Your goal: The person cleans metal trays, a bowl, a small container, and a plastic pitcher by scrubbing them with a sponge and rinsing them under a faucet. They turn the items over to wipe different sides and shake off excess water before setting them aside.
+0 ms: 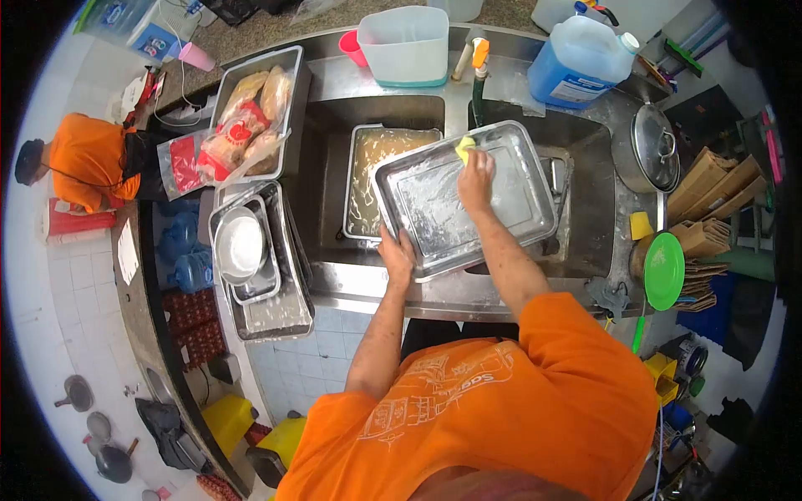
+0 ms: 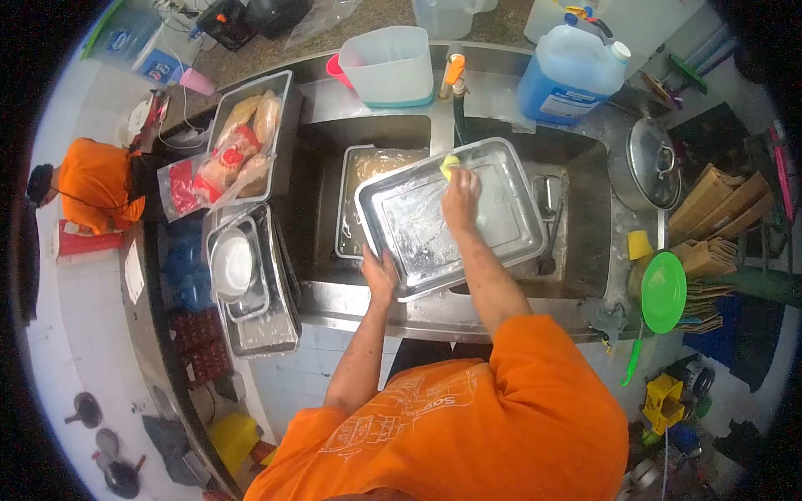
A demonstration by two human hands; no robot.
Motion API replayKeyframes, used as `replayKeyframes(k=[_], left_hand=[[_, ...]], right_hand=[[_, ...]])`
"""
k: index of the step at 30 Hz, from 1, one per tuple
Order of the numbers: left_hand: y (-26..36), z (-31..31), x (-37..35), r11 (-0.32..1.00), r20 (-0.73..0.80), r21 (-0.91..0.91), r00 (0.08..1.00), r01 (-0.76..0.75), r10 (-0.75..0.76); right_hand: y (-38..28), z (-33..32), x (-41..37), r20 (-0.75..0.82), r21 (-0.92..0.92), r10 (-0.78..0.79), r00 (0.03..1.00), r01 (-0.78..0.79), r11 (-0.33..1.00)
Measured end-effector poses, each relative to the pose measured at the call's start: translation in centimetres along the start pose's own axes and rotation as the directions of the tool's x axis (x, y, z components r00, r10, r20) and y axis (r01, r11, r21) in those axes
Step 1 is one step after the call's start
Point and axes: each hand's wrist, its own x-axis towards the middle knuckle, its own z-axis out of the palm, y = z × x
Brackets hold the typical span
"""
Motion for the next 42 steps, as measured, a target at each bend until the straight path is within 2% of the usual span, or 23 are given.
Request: replayKeyframes(k=[2, 5, 8, 9, 10, 11, 13, 14, 15, 17, 20, 23, 24, 27, 28, 29, 31, 34, 36, 38, 39, 40, 42], left_hand=[[0.9, 0.0, 0.3, 0.996, -0.09, -0.024, 0.992, -0.09, 0.087], [2.8, -0.6, 1.5, 0.99, 0.077, 0.019, 0.987, 0.138, -0.139], [2.2, 0.2, 1.3, 0.99, -0.053, -0.124, 0.997, -0.061, 0.055], [1.9, 0.3, 1.4, 0.979, -0.096, -0.152, 0.988, -0.133, 0.119], [0.4, 0.9, 1.6, 0.984, 0.058, -0.061, 0.985, 0.168, -0.164], [0.4, 0.6, 1.4, 0.989, 0.049, -0.075, 0.991, 0.131, -0.127], [1.4, 0.8, 1.3, 0.991, 0.002, -0.121, 0.998, 0.064, -0.065], [1.6, 0.8, 1.4, 0.992, 0.06, -0.097, 0.995, 0.083, -0.077], [2.3, 0.6, 1.7, 0.991, 0.063, -0.114, 0.996, 0.075, -0.068], [3.4, 0.7, 2.7, 0.987, 0.065, -0.147, 0.996, 0.067, -0.058], [1.5, 1.6, 4.8, 0.991, 0.069, -0.13, 0.998, 0.018, -0.009], [0.9, 1.0, 6.0, 0.991, 0.215, -0.043, 0.97, 0.129, -0.117], [0.0, 2.1, 5.9, 0.997, 0.05, -0.057, 0.998, -0.045, 0.048], [1.3, 1.6, 5.8, 0.995, 0.166, 0.03, 0.981, 0.094, -0.098], [1.7, 1.5, 5.6, 0.999, 0.164, 0.031, 0.986, 0.036, -0.04], [1.9, 1.7, 5.6, 0.999, 0.157, 0.032, 0.987, -0.02, 0.015], [0.3, 2.6, 6.6, 0.996, 0.264, 0.072, 0.962, 0.049, -0.067], [0.7, 3.0, 6.3, 0.994, 0.232, 0.089, 0.97, 0.055, -0.075], [0.6, 3.1, 6.0, 0.992, 0.216, 0.115, 0.974, 0.046, -0.07], [1.9, 2.5, 5.4, 0.986, 0.218, 0.14, 0.968, 0.092, -0.121], [1.9, 2.7, 5.2, 0.987, 0.21, 0.127, 0.969, 0.102, -0.127], [1.7, 2.8, 5.1, 0.988, 0.203, 0.108, 0.97, 0.112, -0.132], [2.1, 3.3, 5.0, 0.971, 0.212, 0.168, 0.956, 0.17, -0.204]], right_hand=[[-3.3, 0.0, -1.4, 0.058, 0.09, -0.028, 0.998, 0.022, 0.996], [-6.5, 4.2, -4.1, 0.091, 0.326, -0.204, 0.975, 0.165, 0.931], [-8.1, 0.7, -5.6, 0.278, 0.416, -0.479, 0.833, 0.345, 0.842], [-6.0, 0.7, -5.2, 0.325, 0.389, -0.421, 0.847, 0.286, 0.876], [-3.2, 1.1, -4.7, 0.375, 0.36, -0.356, 0.856, 0.219, 0.907], [-1.1, 1.1, -4.2, 0.422, 0.327, -0.288, 0.86, 0.152, 0.933], [0.8, -0.3, -1.4, 0.125, 0.029, -0.169, 0.978, 0.167, 0.986], [-0.1, 0.0, -1.0, 0.191, -0.067, -0.095, 0.977, 0.11, 0.992], [-1.7, 0.7, -1.7, 0.262, 0.02, -0.122, 0.957, 0.121, 0.992], [-4.7, 2.1, -3.6, 0.4, 0.195, -0.189, 0.897, 0.118, 0.974], [-6.2, 1.2, -7.0, 0.458, 0.317, -0.352, 0.816, 0.22, 0.923], [-3.1, -3.5, -7.9, 0.662, 0.479, -0.542, 0.517, 0.265, 0.837], [-2.9, -5.9, -7.4, 0.73, 0.465, -0.538, 0.422, 0.27, 0.843], [-2.2, -5.6, -9.0, 0.654, 0.551, -0.544, 0.526, 0.162, 0.819], [-4.0, -5.1, -10.0, 0.618, 0.607, -0.508, 0.599, 0.047, 0.794], [-6.6, -5.3, -10.4, 0.75, 0.438, -0.341, 0.566, -0.039, 0.898], [-6.8, -4.0, -11.5, 0.735, 0.438, -0.349, 0.582, -0.015, 0.899], [-3.6, -8.7, -11.2, 0.565, 0.465, -0.522, 0.639, 0.276, 0.841], [1.4, -11.5, -11.0, 0.584, 0.228, -0.419, 0.695, 0.355, 0.907], [1.5, -12.6, -11.3, 0.59, 0.035, -0.33, 0.737, 0.386, 0.922], [1.5, -13.5, -11.3, 0.583, -0.069, -0.281, 0.762, 0.391, 0.918], [-1.7, -13.2, -11.8, 0.585, -0.022, -0.144, 0.798, 0.193, 0.981], [-3.3, -6.1, -16.5, 0.636, 0.006, -0.114, 0.764, 0.142, 0.99]])
